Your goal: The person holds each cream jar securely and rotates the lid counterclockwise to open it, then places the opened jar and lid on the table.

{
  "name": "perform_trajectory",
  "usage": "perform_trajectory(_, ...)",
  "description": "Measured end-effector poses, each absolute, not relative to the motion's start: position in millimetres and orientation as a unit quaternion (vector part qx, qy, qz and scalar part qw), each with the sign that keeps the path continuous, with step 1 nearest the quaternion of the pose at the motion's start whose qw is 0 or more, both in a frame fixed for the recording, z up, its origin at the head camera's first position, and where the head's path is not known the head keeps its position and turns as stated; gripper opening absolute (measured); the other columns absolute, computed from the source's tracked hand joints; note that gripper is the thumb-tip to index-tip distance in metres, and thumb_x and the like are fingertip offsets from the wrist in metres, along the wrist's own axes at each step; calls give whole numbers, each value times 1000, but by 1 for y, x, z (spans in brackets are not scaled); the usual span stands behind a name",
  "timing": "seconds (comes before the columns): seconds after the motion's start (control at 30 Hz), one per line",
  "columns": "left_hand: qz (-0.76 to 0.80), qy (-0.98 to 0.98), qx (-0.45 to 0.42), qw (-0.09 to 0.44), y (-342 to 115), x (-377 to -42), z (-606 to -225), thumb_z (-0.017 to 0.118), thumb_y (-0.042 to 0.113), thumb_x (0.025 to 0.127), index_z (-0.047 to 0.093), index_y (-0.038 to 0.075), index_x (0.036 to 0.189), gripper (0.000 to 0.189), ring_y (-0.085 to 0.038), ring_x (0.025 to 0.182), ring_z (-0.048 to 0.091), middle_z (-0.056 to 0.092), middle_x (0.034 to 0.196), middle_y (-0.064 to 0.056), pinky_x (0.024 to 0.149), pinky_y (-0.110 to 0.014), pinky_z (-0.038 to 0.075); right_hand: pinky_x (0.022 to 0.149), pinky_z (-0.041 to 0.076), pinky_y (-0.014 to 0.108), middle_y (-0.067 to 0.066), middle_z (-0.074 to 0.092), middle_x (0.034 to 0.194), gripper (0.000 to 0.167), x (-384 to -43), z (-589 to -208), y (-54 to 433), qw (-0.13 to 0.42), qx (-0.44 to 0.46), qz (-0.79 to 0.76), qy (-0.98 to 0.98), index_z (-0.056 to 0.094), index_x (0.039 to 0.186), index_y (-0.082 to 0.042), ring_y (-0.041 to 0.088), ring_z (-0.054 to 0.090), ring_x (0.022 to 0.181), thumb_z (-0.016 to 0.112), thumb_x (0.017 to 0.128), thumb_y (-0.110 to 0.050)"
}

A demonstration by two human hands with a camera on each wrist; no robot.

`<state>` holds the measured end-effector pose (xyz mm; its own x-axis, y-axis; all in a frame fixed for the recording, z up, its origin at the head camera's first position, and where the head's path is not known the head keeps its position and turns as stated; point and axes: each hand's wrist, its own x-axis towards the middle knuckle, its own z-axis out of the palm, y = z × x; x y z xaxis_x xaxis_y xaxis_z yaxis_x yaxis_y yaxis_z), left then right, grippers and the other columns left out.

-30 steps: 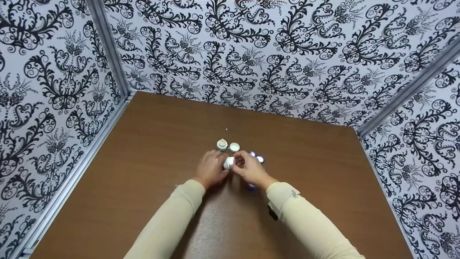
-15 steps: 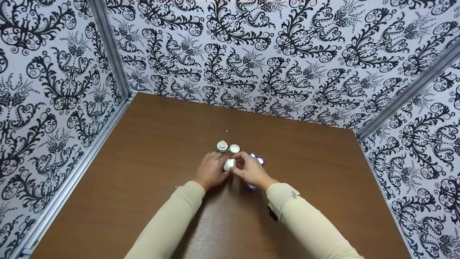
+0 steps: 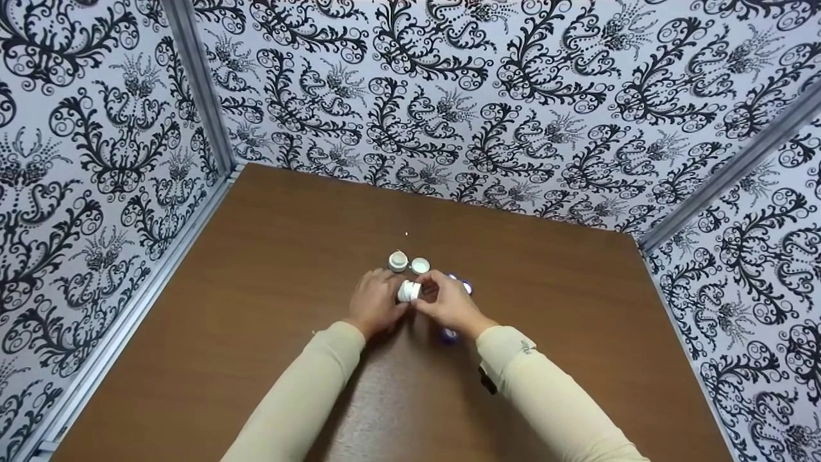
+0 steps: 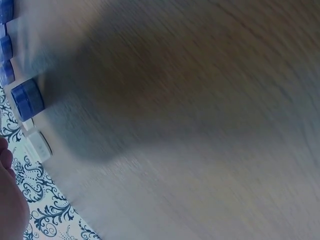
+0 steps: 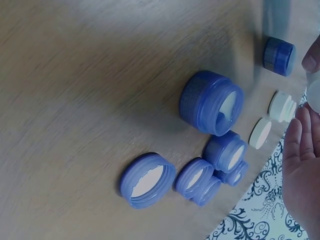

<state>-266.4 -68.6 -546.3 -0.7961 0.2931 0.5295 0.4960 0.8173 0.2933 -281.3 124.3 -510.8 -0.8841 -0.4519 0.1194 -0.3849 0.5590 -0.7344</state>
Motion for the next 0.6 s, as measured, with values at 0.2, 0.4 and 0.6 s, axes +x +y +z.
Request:
perform_trajectory(0.2,-212,-929,-205,224,-69,-266,-545,83,33,75,72,8,104,39,-27,94,61,68,100,-5,91,-42,46,84,53,47,9,67,102,31,-285,-512,127,24,-256,-392,883,64,108,-5,27,66,95,78,82,-14)
perform_trajectory(0.4,-210,-931,-202,222,-69,-267,-546,83,34,76,72,9,104,40,-27,93,61,68,99,-5,91,-42,46,82,54,44,12,68,100,31,-288,-512,130,15,-260,-386,885,65,106,-5,26,66,92,78,81,-15)
perform_trajectory(0.6,-220,-927,-201,226,-69,-268,-548,85,30,74,72,8,103,39,-28,93,61,69,98,-5,90,-42,46,80,54,40,12,70,99,31,-291,-514,134,12,-245,-383,890,66,106,-4,25,68,90,78,79,-13)
